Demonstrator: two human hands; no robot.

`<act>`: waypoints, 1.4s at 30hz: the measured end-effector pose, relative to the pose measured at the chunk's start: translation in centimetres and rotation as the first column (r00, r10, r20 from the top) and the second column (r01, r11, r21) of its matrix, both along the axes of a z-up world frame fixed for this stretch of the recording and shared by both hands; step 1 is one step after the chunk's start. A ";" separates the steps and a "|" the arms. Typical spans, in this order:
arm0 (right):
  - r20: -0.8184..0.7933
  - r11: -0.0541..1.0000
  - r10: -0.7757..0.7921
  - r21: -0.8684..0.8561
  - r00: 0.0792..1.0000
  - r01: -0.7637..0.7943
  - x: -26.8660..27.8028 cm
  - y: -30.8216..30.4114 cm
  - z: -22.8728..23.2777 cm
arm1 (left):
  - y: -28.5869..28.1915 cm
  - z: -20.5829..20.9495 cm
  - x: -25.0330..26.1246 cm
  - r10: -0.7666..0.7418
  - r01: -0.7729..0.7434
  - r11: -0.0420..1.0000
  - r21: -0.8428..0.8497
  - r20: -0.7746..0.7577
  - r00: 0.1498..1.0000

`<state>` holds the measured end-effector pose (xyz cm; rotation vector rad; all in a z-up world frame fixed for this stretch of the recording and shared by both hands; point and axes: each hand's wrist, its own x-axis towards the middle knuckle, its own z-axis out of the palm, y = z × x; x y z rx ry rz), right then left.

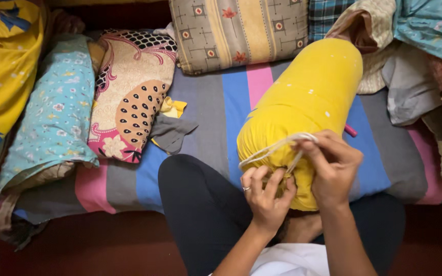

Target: The person inserts a striped pillow into a yellow cylindrical pillowcase, pulls the drawstring to close the opening, and then uses a wooden stick to smooth and shape the pillow.

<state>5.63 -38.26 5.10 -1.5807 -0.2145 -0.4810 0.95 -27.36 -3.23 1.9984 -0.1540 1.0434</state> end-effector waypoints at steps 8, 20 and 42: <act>-0.231 0.908 0.417 0.061 0.879 -0.415 -0.8 5.4 -6.6 | 4.6 -6.1 -4.2 0.066 -0.135 0.960 -0.247 -0.268 0.961; -0.554 0.718 0.358 0.678 0.752 0.157 7.8 -6.5 -18.8 | 8.1 -9.5 -7.2 -0.332 0.161 0.880 -0.447 -0.338 0.881; -0.172 0.998 -0.063 -0.034 0.983 0.058 0.4 -10.1 -12.3 | -5.6 -9.5 -4.4 -0.633 0.283 0.709 -0.646 -0.405 0.660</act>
